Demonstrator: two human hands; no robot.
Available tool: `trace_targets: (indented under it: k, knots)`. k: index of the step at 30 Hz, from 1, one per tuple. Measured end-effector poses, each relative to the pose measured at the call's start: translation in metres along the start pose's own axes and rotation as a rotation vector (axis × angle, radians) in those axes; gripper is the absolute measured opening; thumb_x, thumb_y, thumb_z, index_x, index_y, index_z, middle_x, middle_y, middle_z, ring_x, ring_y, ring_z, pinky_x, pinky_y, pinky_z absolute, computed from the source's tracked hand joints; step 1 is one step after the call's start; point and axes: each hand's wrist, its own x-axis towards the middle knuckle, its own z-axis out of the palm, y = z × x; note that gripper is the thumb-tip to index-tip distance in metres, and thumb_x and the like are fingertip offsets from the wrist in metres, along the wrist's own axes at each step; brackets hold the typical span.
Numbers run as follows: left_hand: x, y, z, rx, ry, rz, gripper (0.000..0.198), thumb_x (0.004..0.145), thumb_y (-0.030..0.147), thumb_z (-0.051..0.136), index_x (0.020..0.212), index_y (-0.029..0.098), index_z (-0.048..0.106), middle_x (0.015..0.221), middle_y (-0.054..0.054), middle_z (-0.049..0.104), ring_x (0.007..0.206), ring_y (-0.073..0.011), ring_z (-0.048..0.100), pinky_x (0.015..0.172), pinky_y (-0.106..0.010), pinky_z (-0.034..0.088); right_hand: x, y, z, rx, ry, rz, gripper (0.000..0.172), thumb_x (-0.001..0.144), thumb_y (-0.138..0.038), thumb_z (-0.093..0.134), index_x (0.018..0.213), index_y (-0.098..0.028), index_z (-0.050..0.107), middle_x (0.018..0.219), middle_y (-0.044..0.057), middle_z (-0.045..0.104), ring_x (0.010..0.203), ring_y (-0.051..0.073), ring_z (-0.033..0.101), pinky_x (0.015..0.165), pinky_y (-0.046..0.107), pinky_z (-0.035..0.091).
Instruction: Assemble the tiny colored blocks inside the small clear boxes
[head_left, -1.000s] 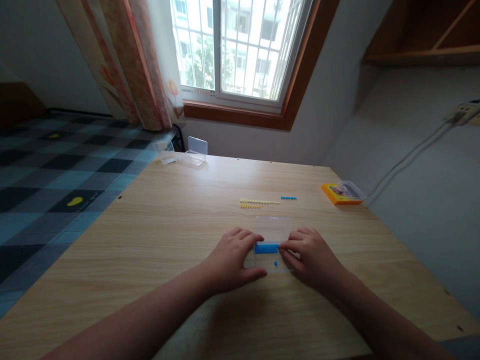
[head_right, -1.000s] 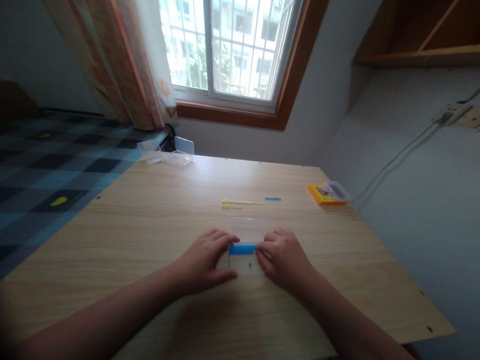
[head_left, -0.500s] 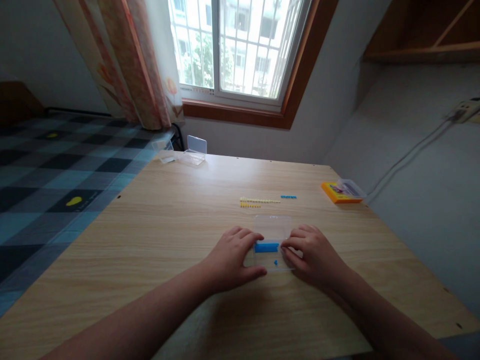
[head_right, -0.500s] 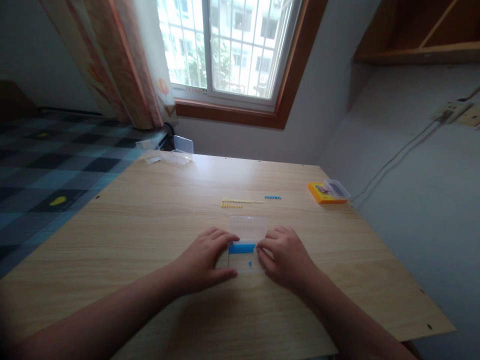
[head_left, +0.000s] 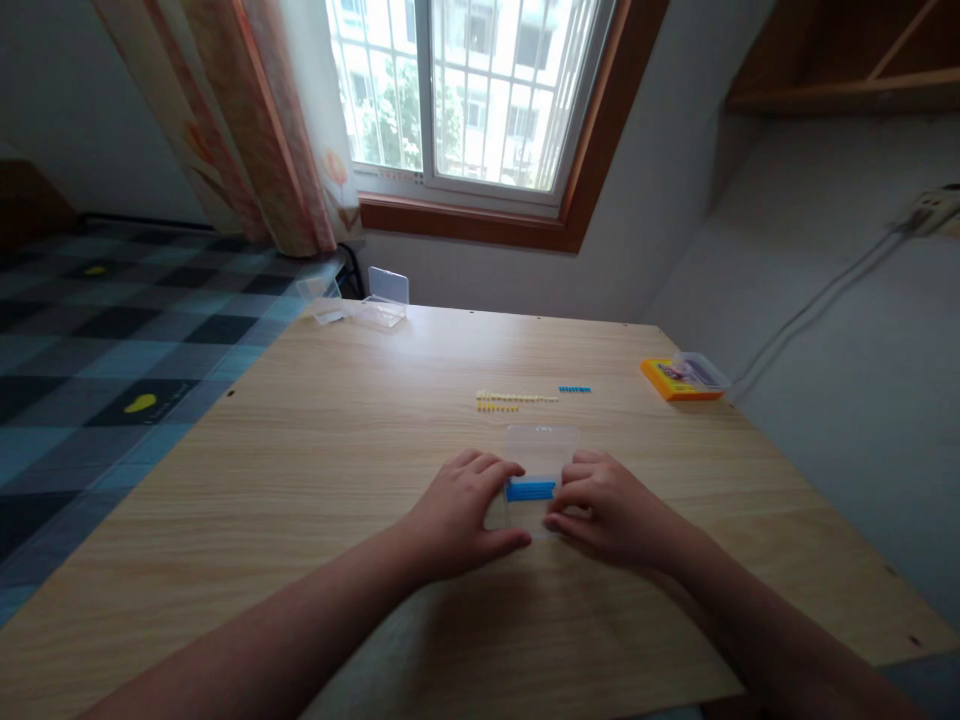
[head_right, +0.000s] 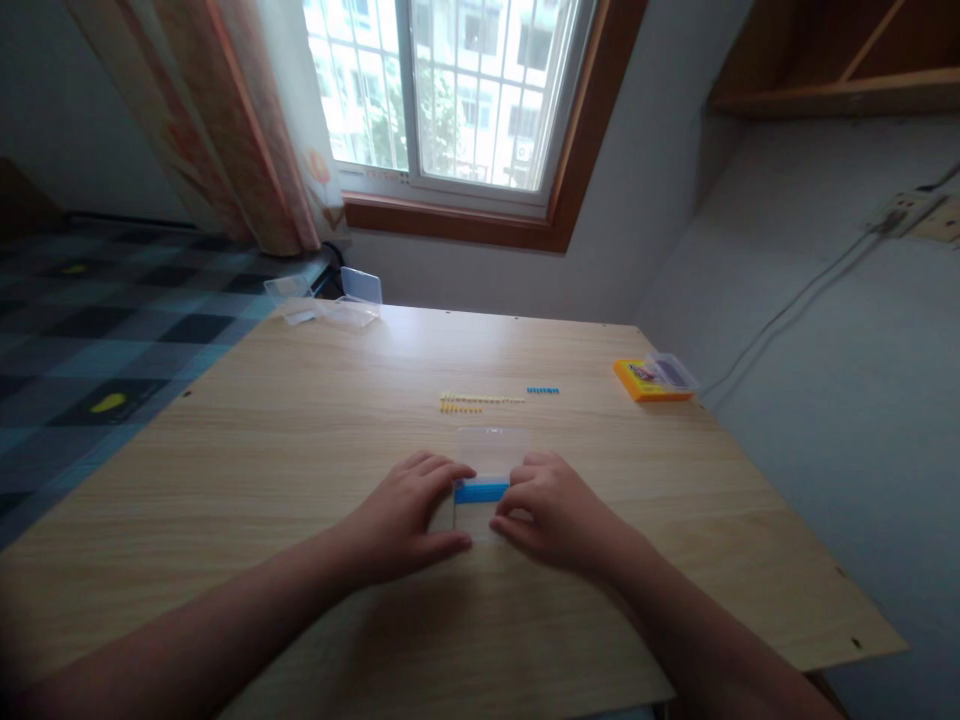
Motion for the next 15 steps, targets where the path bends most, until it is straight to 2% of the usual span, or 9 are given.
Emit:
trace_targets:
  k: [3,8,15]
  knots:
    - [0.001,0.001,-0.001,-0.001,-0.008,-0.007,0.059,0.074,0.042,0.084,0.125,0.021,0.062,0.122,-0.009,0.067,0.116,-0.0316,0.058,0.105,-0.050,0.045,0.001,0.001,-0.005,-0.034,-0.028,0.021,0.008,0.088,-0.024,0.072,0.081,-0.024,0.077,0.076,0.001,0.071,0.075,0.016,0.062,0.075,0.030,0.041]
    - [0.001,0.002,-0.003,-0.006,-0.017,-0.014,0.059,0.074,0.043,0.084,0.125,0.023,0.061,0.123,-0.008,0.067,0.116,-0.0313,0.057,0.105,-0.049,0.045,0.002,-0.003,-0.010,-0.053,-0.074,0.072,0.009,0.089,-0.025,0.071,0.087,-0.026,0.079,0.080,-0.001,0.073,0.068,0.013,0.064,0.063,0.026,0.038]
    - [0.001,0.002,-0.002,-0.011,-0.001,0.000,0.054,0.077,0.044,0.081,0.124,0.024,0.061,0.122,-0.007,0.067,0.115,-0.0309,0.058,0.104,-0.050,0.045,0.006,-0.007,-0.013,-0.044,-0.149,0.075,0.007,0.088,-0.023,0.073,0.085,-0.026,0.080,0.080,-0.001,0.075,0.069,0.013,0.066,0.064,0.024,0.041]
